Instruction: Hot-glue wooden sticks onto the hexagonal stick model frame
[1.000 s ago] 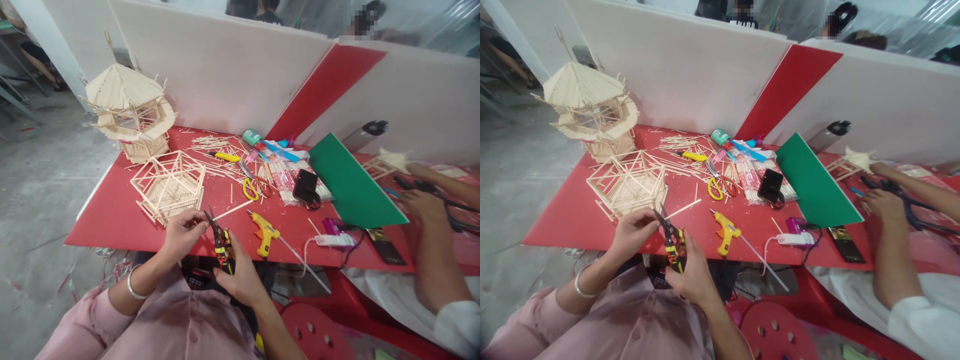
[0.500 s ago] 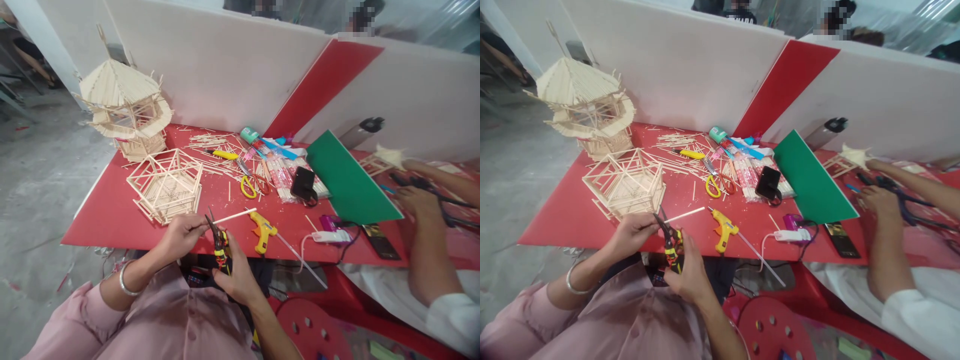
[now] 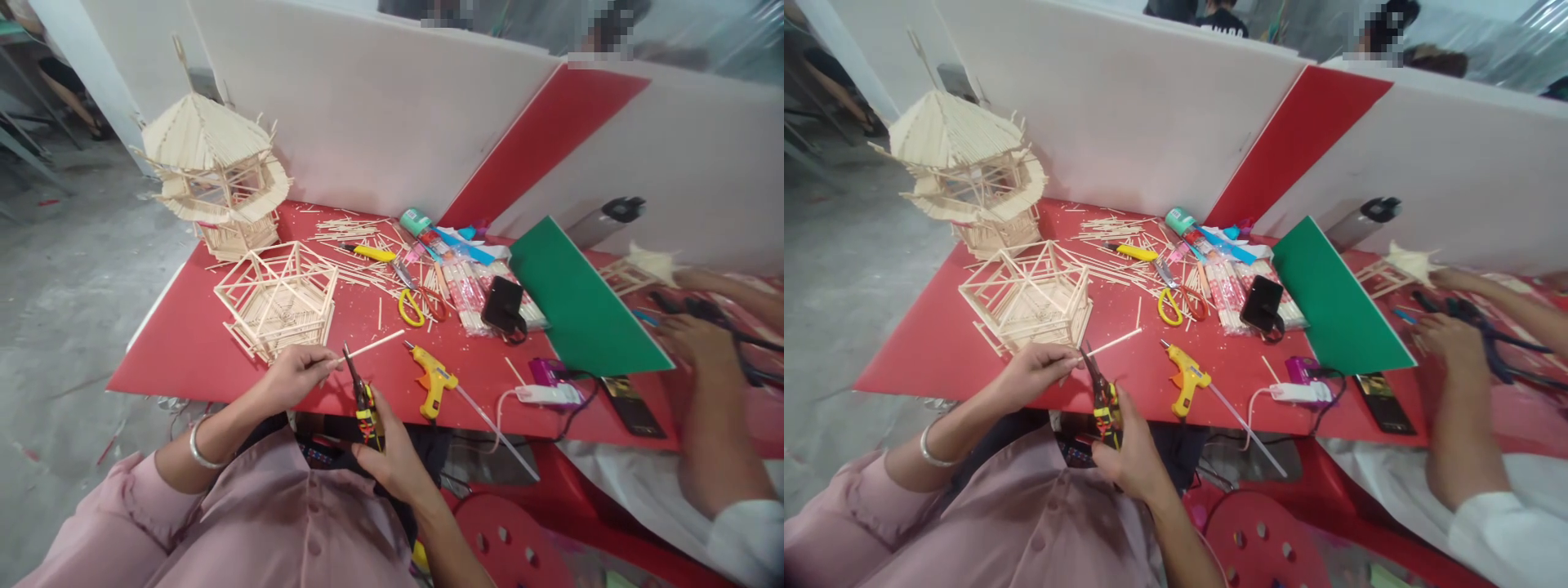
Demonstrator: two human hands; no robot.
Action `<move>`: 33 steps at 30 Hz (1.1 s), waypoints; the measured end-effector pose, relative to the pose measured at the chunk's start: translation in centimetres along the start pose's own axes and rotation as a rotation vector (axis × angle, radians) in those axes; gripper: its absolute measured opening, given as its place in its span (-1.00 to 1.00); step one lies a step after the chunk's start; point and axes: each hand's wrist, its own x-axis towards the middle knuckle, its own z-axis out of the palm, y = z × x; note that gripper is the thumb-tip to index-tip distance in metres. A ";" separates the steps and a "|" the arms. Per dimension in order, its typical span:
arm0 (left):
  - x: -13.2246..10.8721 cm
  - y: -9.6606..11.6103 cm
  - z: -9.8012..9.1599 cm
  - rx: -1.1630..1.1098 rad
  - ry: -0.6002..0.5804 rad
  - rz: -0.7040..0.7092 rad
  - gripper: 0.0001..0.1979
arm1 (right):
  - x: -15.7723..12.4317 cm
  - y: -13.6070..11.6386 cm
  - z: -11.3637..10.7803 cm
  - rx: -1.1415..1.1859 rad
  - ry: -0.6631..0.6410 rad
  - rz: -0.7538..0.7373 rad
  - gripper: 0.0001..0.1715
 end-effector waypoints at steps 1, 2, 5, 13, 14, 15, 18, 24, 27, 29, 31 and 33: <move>0.0 -0.1 0.0 0.030 0.011 0.012 -0.63 | -0.1 -0.2 0.0 0.077 -0.029 0.042 -0.19; -0.1 -0.2 0.0 0.057 0.026 0.028 -0.64 | -0.1 -0.4 0.0 0.172 -0.071 0.086 -0.24; -0.2 -0.4 0.5 0.080 0.093 0.078 -0.63 | -0.3 -0.8 -0.1 0.531 -0.208 0.196 -0.26; 0.4 -2.9 3.9 0.050 0.246 0.114 -0.65 | -0.8 -0.8 0.0 0.668 -0.248 0.270 -0.33; 0.6 -3.6 4.3 0.100 0.278 0.118 -0.66 | -0.6 -0.7 0.0 0.469 -0.120 0.260 -0.36; 0.9 -4.4 4.8 0.162 0.312 0.126 -0.68 | -0.4 -0.7 -0.1 0.244 0.030 0.250 -0.37; 1.9 -6.7 6.3 0.335 0.374 0.164 -0.71 | 0.3 -0.8 -0.5 -0.289 0.351 0.232 -0.26; 2.9 -8.5 8.5 0.431 0.470 0.274 -0.67 | 0.9 -1.6 -1.1 -0.416 0.289 0.171 -0.32; 1.9 -7.0 7.9 0.377 0.534 0.394 -0.64 | 0.6 -1.3 -0.9 -0.533 0.267 0.188 -0.26; 1.0 -5.4 7.1 0.354 0.580 0.485 -0.61 | 0.2 -0.8 -0.7 -0.638 0.248 0.187 -0.22; 0.4 -3.8 6.3 0.390 0.587 0.550 -0.61 | -0.4 -0.3 -0.4 -0.709 0.225 0.142 -0.19; 0.0 -2.4 5.6 0.402 0.566 0.560 -0.77 | -1.1 0.0 -0.1 -0.742 0.218 0.067 -0.15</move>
